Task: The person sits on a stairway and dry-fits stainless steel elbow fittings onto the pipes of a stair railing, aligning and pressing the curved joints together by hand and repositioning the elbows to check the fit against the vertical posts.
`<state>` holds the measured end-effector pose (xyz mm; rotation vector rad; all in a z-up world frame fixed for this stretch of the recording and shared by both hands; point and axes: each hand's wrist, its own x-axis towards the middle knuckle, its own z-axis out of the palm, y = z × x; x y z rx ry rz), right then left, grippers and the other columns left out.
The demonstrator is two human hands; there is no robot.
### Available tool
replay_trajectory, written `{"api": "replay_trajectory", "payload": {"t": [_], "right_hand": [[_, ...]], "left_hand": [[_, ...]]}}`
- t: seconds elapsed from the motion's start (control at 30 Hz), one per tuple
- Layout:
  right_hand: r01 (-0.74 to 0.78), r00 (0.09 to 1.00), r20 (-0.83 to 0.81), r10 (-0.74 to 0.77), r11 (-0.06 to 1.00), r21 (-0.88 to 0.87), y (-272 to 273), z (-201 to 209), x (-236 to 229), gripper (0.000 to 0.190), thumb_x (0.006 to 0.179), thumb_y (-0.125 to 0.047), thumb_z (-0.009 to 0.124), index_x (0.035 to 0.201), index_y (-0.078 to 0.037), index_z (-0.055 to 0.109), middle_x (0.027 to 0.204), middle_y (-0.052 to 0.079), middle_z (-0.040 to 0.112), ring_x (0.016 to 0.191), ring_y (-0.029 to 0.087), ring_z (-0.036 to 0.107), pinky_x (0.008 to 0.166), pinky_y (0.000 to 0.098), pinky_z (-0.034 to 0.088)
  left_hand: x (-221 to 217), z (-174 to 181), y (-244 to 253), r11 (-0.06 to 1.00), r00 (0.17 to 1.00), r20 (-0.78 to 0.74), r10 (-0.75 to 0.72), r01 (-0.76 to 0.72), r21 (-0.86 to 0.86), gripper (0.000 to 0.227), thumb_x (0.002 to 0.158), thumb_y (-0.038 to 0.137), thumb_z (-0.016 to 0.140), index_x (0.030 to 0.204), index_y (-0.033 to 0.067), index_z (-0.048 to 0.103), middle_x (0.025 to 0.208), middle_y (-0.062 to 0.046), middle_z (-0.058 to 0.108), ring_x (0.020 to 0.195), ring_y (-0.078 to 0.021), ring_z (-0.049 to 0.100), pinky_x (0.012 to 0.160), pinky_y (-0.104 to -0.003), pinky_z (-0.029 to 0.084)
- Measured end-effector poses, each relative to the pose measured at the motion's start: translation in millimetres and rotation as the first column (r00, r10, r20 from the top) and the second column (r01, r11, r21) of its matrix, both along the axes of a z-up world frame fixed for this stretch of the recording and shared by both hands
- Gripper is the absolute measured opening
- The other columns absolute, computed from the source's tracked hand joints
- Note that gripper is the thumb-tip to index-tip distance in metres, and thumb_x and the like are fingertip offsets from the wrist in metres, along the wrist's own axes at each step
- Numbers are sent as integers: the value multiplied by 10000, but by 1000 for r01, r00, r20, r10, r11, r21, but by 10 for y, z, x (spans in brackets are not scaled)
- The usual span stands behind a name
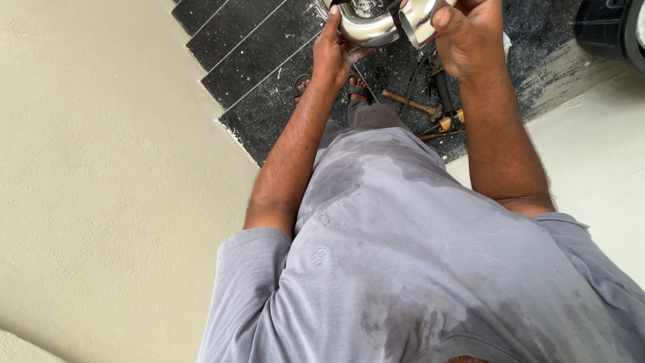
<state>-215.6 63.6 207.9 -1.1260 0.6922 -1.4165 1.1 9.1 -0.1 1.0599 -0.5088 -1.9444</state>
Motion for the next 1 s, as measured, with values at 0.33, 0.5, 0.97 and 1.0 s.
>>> {"api": "replay_trajectory", "payload": {"t": [0.33, 0.5, 0.97, 1.0], "right_hand": [[48, 999, -7, -48, 998, 45, 41, -115, -45, 448, 1001, -324, 880, 1254, -37, 647, 1080, 47, 709, 983, 121, 718, 894, 311, 647], [94, 996, -13, -93, 990, 104, 107, 109, 11, 426, 964, -299, 871, 1218, -43, 643, 1097, 48, 709, 1043, 145, 722, 941, 329, 636], [94, 994, 56, -98, 993, 66, 1692, 1538, 24, 400, 936, -15, 773, 1252, -171, 585, 1088, 31, 644, 970, 143, 687, 754, 389, 658], [99, 993, 52, -103, 993, 65, 1794, 1611, 4, 403, 938, -16, 772, 1258, -170, 582, 1093, 32, 643, 974, 145, 686, 760, 391, 657]], "left_hand": [[-35, -15, -46, 1000, 999, 40, 22, -21, -12, 888, 939, 566, 579, 1385, -174, 373, 1210, -358, 518, 1199, -432, 635, 855, -600, 650], [-73, -80, -114, 997, 999, -19, 51, -49, 56, 909, 921, 557, 604, 1403, -174, 364, 1281, -369, 488, 1225, -442, 599, 892, -618, 671], [-158, -293, -186, 990, 981, -142, 129, -120, 69, 908, 946, 501, 615, 1457, -163, 265, 1376, -403, 425, 1281, -493, 543, 962, -643, 619], [-147, -310, -184, 989, 981, -139, 134, -123, 88, 896, 951, 492, 617, 1460, -153, 260, 1385, -398, 416, 1293, -491, 538, 976, -654, 610]]}}
